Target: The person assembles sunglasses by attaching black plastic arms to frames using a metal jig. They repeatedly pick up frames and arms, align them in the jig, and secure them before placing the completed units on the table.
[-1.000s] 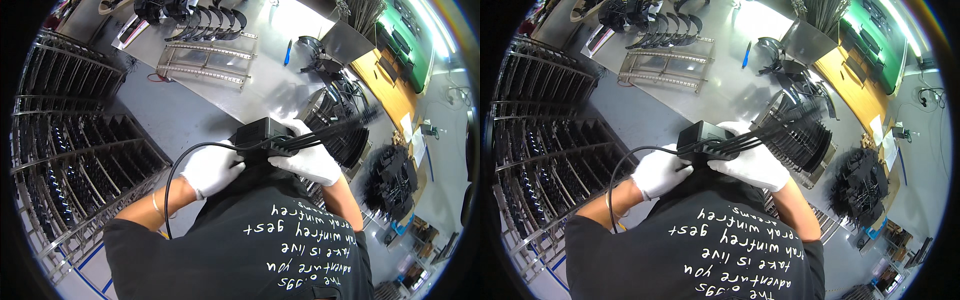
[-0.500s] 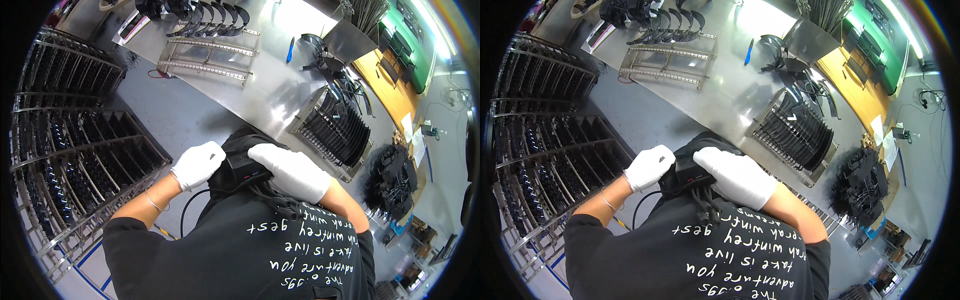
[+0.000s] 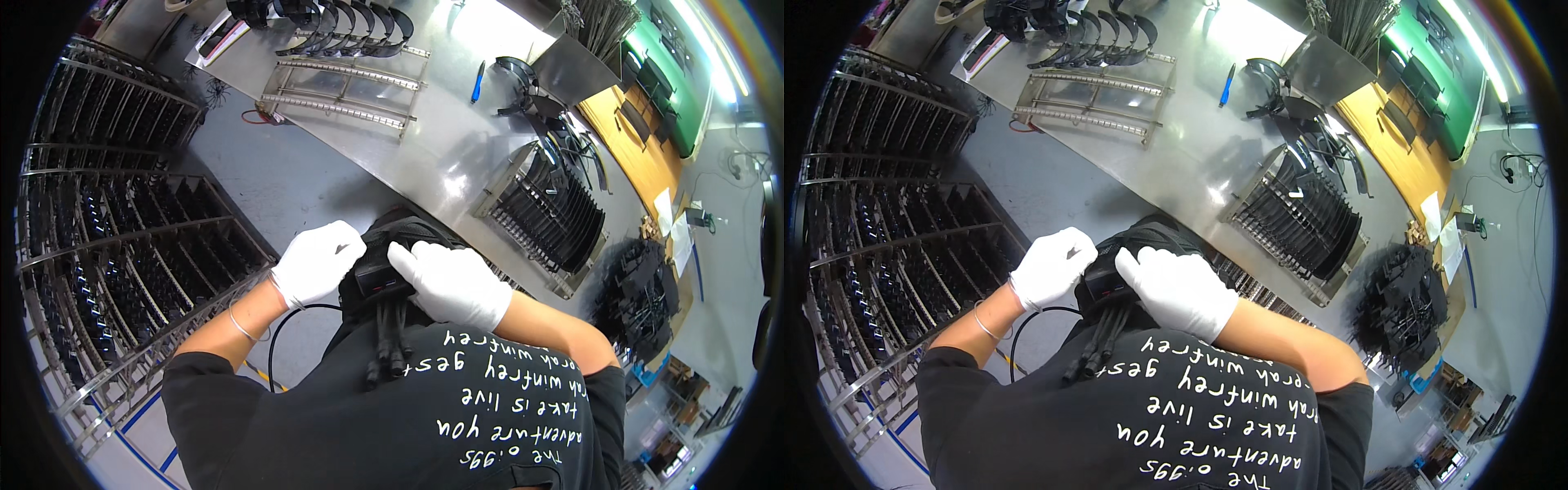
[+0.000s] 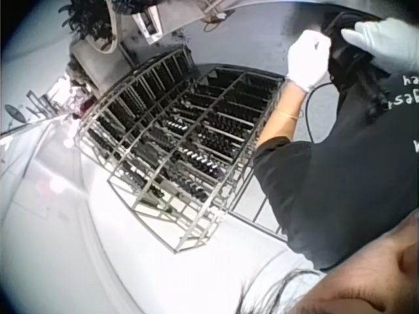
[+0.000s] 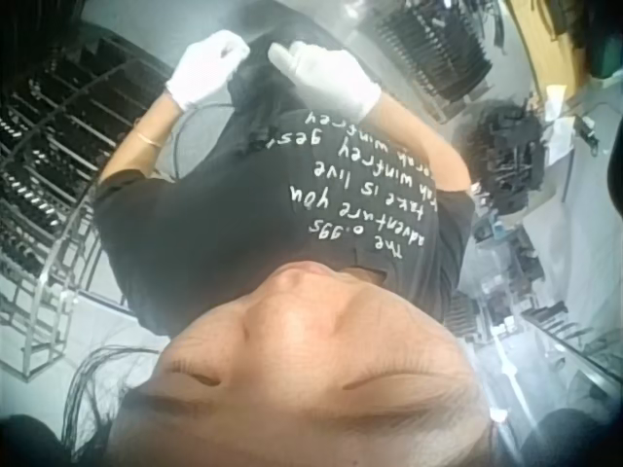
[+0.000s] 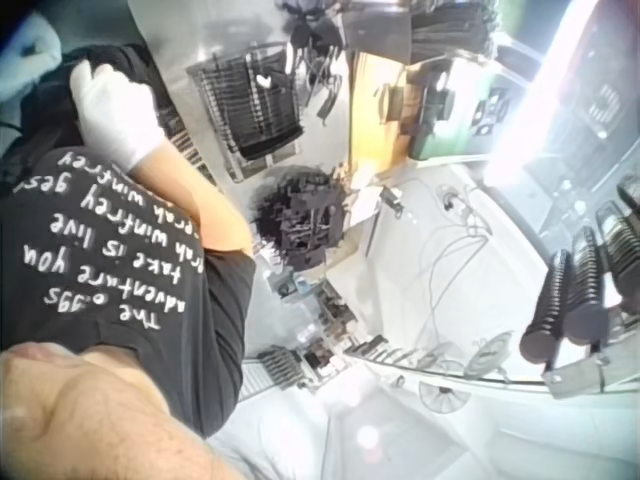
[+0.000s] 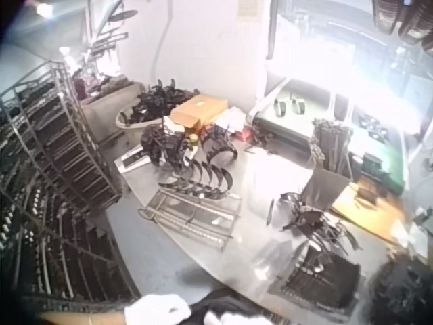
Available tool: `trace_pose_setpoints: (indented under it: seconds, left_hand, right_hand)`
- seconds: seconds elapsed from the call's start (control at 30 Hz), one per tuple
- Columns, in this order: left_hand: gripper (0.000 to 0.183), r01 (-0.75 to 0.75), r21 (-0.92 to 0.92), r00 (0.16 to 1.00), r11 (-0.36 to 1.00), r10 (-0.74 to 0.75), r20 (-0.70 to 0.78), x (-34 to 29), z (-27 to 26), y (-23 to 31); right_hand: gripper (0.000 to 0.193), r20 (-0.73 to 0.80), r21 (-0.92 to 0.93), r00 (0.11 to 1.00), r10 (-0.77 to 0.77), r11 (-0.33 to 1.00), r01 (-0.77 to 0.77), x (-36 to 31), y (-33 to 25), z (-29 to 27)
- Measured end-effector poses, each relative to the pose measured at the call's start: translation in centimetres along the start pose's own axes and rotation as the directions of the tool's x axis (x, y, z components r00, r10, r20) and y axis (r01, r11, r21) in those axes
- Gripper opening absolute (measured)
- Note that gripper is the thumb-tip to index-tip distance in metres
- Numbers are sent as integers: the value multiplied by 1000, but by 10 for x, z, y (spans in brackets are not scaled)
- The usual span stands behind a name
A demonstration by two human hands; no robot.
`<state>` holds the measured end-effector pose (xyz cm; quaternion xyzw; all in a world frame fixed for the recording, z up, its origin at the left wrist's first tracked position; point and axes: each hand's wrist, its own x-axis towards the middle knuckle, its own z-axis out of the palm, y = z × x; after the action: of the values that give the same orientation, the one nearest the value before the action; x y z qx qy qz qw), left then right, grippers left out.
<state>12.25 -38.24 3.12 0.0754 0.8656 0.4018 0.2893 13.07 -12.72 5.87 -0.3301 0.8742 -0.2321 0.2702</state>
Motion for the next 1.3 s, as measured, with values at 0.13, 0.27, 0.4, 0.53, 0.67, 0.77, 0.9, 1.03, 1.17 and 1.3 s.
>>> trace_pose_setpoints:
  seconds: [0.13,0.27,0.4,0.53,0.67,0.77,0.9,1.03,1.17,1.3]
  left_hand:
    - [20,-60,79,998,995,61,-6,0,-1,-3]
    - [20,-8,87,1000,996,8,-1,-1,-1,-7]
    - [20,-26,123,1000,992,28,-13,-2,-3,-5]
    - [22,-88,150,996,985,86,22,0,-9,-12]
    - [25,-185,296,981,937,155,121,2,-13,-6]
    - [25,-172,302,980,938,131,150,5,-11,-12]
    - [25,-18,280,980,960,-38,194,6,-14,-3]
    - [26,-16,339,973,941,-63,222,2,-15,-3]
    - [26,-218,448,960,867,107,259,6,-19,-3]
    - [29,-189,444,948,876,45,314,7,-21,-11]
  right_hand:
    - [65,-57,-66,998,-15,998,11,3,0,5]
    - [64,-74,-105,997,-20,994,12,16,2,18]
    - [46,-68,-100,990,-125,988,118,6,1,8]
    - [30,-140,-135,990,8,990,-27,18,-5,30]
    - [27,-152,-145,984,96,982,-118,23,-1,37]
    - [28,-147,-140,982,120,980,-141,23,1,34]
    - [30,-156,-236,987,42,968,-79,18,-2,19]
    - [45,-274,-277,925,-261,943,184,20,23,5]
    - [48,-62,-171,987,-146,976,133,30,27,15]
    - [41,-125,-198,982,-144,973,117,39,21,25]
